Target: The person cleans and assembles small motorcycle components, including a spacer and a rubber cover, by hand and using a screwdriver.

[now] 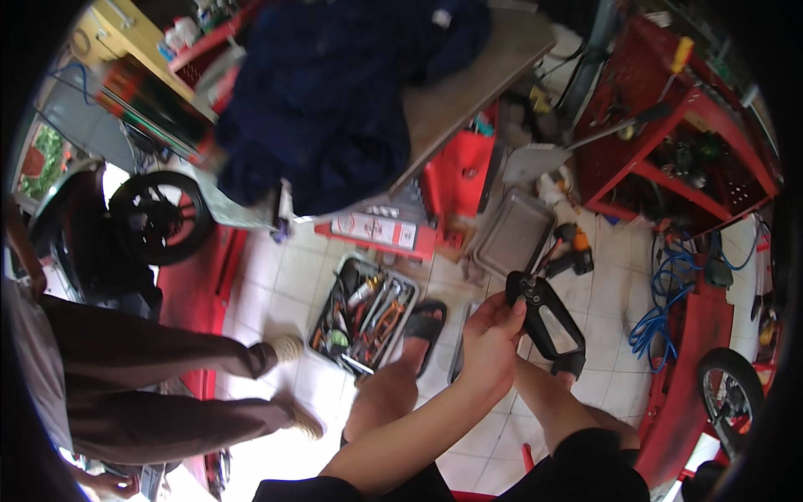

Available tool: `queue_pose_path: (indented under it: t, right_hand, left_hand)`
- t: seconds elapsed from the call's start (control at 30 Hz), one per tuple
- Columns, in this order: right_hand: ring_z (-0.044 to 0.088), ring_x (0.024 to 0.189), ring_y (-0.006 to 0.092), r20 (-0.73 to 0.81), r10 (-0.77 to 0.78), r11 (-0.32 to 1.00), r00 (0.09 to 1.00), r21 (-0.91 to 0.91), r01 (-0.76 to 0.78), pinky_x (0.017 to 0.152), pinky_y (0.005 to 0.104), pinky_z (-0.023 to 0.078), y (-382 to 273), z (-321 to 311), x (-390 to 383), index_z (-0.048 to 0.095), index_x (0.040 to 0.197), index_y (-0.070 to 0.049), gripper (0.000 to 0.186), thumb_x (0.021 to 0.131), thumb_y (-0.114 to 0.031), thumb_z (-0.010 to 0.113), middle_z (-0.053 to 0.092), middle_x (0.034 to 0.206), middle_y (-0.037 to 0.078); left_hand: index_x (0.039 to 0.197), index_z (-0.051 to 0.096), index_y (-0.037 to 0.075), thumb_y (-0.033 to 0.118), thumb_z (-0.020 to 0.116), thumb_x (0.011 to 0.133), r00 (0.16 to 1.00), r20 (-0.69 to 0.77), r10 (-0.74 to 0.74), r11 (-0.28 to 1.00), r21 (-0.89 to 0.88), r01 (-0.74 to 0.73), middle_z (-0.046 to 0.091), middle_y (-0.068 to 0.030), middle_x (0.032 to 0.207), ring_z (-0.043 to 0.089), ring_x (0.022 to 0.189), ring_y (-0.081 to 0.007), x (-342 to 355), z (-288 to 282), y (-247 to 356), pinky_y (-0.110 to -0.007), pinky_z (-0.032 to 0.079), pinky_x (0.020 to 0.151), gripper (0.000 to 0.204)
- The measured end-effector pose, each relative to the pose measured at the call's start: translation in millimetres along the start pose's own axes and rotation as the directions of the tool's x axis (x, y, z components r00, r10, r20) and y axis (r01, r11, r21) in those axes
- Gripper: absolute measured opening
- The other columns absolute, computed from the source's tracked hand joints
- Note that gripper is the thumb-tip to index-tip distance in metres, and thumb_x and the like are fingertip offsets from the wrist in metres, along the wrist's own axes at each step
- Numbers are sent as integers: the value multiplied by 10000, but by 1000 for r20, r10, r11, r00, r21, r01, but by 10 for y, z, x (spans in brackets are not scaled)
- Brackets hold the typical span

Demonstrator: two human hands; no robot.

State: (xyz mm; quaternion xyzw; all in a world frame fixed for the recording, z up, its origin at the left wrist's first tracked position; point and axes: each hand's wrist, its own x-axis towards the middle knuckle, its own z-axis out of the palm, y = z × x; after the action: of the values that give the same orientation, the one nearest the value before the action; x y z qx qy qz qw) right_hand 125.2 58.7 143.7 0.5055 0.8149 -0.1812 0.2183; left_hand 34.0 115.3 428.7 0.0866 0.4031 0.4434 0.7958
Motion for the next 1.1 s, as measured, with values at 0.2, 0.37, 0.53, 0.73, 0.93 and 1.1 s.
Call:
queue_pose_path:
  t: [0.2,0.37,0.53,0.73,0.93,1.1]
  right_hand:
    - [609,1028,337,26,78,965,997,251,-82,845,480,493,634,-822,-1220,633,1126,-115,334,924,-336,486,656,1094,101]
    - [663,823,300,-431,322,881,843,463,-100,681,401,533,894,-851,-2386,605,1183,-32,380,845,-206,591,679,924,172]
    - [599,593,192,-274,602,85,750,956,281,476,336,499,396,-983,-3225,467,1347,-15,560,801,-49,584,601,828,99]
    - [556,519,194,-103,568,-302,816,897,323,454,351,490,-559,-1446,-3540,364,1409,0,589,854,-35,558,599,837,117]
    - [561,530,179,-214,456,-136,864,942,306,452,321,469,-902,-1938,-3385,388,1378,27,562,853,-46,574,619,871,115]
    - [579,565,165,-402,345,5,848,905,426,471,294,468,-904,-2515,-3282,405,1361,41,538,857,-45,573,623,898,117]
  left_hand:
    - [1151,539,-34,46,652,886,905,208,371,921,43,-388,634,-37,943,591,842,-110,44,144,-341,-234,471,758,298]
    - [1104,568,14,37,646,887,882,316,349,926,30,-377,638,-20,941,585,819,-87,-51,206,-613,-212,468,720,233]
    - [1120,561,31,48,630,898,837,449,314,940,-21,-341,649,-18,992,611,870,-108,-1072,296,-306,-248,488,768,233]
    - [1138,551,63,58,592,916,886,350,303,951,-170,-258,645,-28,1031,608,941,-151,-1722,-405,78,-306,461,843,226]
    - [1134,562,88,90,581,933,874,385,297,954,-155,-256,647,-17,1018,612,932,-153,-1842,-1094,199,-332,463,842,202]
    - [1109,567,91,112,570,943,885,341,316,948,-152,-280,650,-25,1018,615,934,-163,-1824,-1335,248,-328,461,854,168]
